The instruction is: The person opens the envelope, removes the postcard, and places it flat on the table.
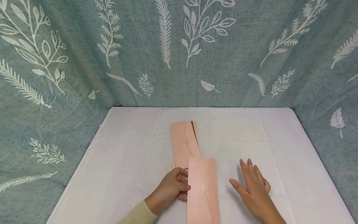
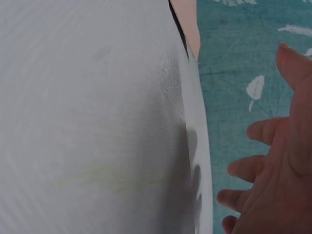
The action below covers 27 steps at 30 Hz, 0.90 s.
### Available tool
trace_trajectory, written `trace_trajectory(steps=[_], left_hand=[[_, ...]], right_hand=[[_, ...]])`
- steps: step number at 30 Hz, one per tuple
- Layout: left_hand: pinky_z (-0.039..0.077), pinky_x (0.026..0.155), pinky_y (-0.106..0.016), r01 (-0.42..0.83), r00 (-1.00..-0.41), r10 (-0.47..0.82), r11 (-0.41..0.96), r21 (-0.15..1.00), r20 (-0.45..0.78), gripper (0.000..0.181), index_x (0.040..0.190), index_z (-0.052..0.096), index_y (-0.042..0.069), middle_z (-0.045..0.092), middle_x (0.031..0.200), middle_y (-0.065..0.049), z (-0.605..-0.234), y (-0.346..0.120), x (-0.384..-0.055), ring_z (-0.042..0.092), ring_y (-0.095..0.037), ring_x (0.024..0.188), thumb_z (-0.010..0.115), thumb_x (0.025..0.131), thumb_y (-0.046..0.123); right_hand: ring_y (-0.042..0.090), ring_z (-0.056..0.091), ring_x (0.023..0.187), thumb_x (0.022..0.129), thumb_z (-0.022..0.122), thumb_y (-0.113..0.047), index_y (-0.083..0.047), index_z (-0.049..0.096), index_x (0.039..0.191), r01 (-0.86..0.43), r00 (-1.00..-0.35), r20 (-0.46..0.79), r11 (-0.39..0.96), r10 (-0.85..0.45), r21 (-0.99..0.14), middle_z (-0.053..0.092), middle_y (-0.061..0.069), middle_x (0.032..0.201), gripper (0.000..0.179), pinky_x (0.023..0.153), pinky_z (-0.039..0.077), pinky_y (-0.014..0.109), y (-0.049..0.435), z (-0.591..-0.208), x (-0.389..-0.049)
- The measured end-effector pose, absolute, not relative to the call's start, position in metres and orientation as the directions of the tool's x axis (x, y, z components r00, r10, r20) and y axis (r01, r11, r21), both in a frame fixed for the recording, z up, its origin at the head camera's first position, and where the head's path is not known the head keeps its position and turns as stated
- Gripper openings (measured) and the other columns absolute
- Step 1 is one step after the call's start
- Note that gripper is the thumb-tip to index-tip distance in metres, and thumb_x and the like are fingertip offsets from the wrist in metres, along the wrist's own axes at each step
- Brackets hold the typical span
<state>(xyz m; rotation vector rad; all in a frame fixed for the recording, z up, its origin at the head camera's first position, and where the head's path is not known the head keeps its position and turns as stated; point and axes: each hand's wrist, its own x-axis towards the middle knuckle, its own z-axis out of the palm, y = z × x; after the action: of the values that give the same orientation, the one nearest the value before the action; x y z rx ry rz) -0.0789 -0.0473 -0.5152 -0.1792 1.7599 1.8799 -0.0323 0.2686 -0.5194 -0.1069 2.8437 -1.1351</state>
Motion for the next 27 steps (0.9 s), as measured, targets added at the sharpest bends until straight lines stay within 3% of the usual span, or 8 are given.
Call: trace_trajectory(steps=[5,9,11,14,17,20,24,27], left_hand=[[0.062,0.056,-0.035,-0.36,-0.879,0.262,0.18,0.915,-0.397,0.05,0.126,0.059,0.0,0.064,0.094,-0.012,-0.511,-0.049,-0.078,0.071,-0.022,0.066,0.081,0.084,-0.015],[0.058,0.061,-0.032,-0.141,-0.922,0.276,0.413,0.9,-0.271,0.046,0.126,0.061,0.001,0.065,0.092,-0.004,-0.504,-0.053,-0.075,0.067,-0.015,0.063,0.087,0.088,0.003],[0.055,0.068,-0.032,-0.005,-0.94,0.291,0.507,0.862,-0.177,0.045,0.126,0.063,0.004,0.066,0.096,0.0,-0.501,-0.054,-0.075,0.065,-0.013,0.071,0.088,0.09,0.014],[0.054,0.087,-0.037,0.204,-0.935,0.355,0.583,0.786,-0.02,0.047,0.13,0.065,0.007,0.068,0.112,0.001,-0.5,-0.055,-0.076,0.063,-0.016,0.098,0.087,0.095,0.029],[0.05,0.106,-0.044,0.418,-0.875,0.466,0.588,0.693,0.132,0.055,0.137,0.064,0.008,0.066,0.134,-0.004,-0.502,-0.057,-0.08,0.058,-0.022,0.125,0.085,0.096,0.039],[0.045,0.112,-0.053,0.576,-0.789,0.578,0.576,0.579,0.21,0.071,0.146,0.061,0.01,0.057,0.155,-0.007,-0.507,-0.06,-0.085,0.049,-0.026,0.144,0.085,0.093,0.05],[0.036,0.118,-0.06,0.688,-0.686,0.709,0.562,0.459,0.161,0.1,0.162,0.048,0.015,0.03,0.176,-0.007,-0.513,-0.063,-0.086,0.026,-0.03,0.16,0.082,0.086,0.071],[0.026,0.122,-0.064,0.741,-0.612,0.787,0.538,0.401,0.075,0.118,0.171,0.033,0.016,0.01,0.181,-0.009,-0.518,-0.062,-0.082,0.01,-0.033,0.164,0.075,0.083,0.082]], right_hand=[[0.063,0.0,0.156,0.113,0.059,-0.044,-0.006,0.016,0.174,-0.041,-0.995,-0.038,0.722,-0.093,-0.691,0.002,0.035,0.175,0.084,0.102,0.004,0.086,0.266,-0.519,-0.031],[0.06,0.002,0.157,0.112,0.06,-0.045,-0.008,0.018,0.174,-0.044,-0.995,-0.033,0.728,-0.091,-0.684,0.005,0.032,0.176,0.084,0.103,0.006,0.083,0.264,-0.517,-0.031],[0.06,0.004,0.157,0.112,0.061,-0.044,-0.009,0.019,0.174,-0.051,-0.995,-0.028,0.725,-0.096,-0.687,0.007,0.032,0.176,0.083,0.102,0.007,0.082,0.262,-0.515,-0.031],[0.061,0.006,0.157,0.112,0.062,-0.042,-0.009,0.02,0.174,-0.069,-0.994,-0.013,0.713,-0.109,-0.697,0.008,0.031,0.176,0.082,0.102,0.008,0.083,0.259,-0.513,-0.031],[0.061,0.007,0.157,0.111,0.063,-0.04,-0.01,0.02,0.174,-0.089,-0.992,0.003,0.705,-0.123,-0.704,0.01,0.03,0.176,0.081,0.103,0.009,0.083,0.254,-0.511,-0.031],[0.06,0.007,0.157,0.111,0.064,-0.038,-0.011,0.021,0.174,-0.114,-0.99,0.024,0.701,-0.137,-0.704,0.011,0.029,0.177,0.082,0.103,0.009,0.083,0.249,-0.51,-0.031],[0.06,0.01,0.156,0.109,0.067,-0.038,-0.011,0.023,0.174,-0.138,-0.987,0.038,0.705,-0.156,-0.695,0.012,0.028,0.177,0.083,0.102,0.011,0.084,0.241,-0.509,-0.03],[0.061,0.012,0.156,0.108,0.069,-0.039,-0.01,0.025,0.173,-0.151,-0.984,0.037,0.716,-0.172,-0.682,0.014,0.028,0.177,0.083,0.102,0.013,0.083,0.235,-0.509,-0.029]])
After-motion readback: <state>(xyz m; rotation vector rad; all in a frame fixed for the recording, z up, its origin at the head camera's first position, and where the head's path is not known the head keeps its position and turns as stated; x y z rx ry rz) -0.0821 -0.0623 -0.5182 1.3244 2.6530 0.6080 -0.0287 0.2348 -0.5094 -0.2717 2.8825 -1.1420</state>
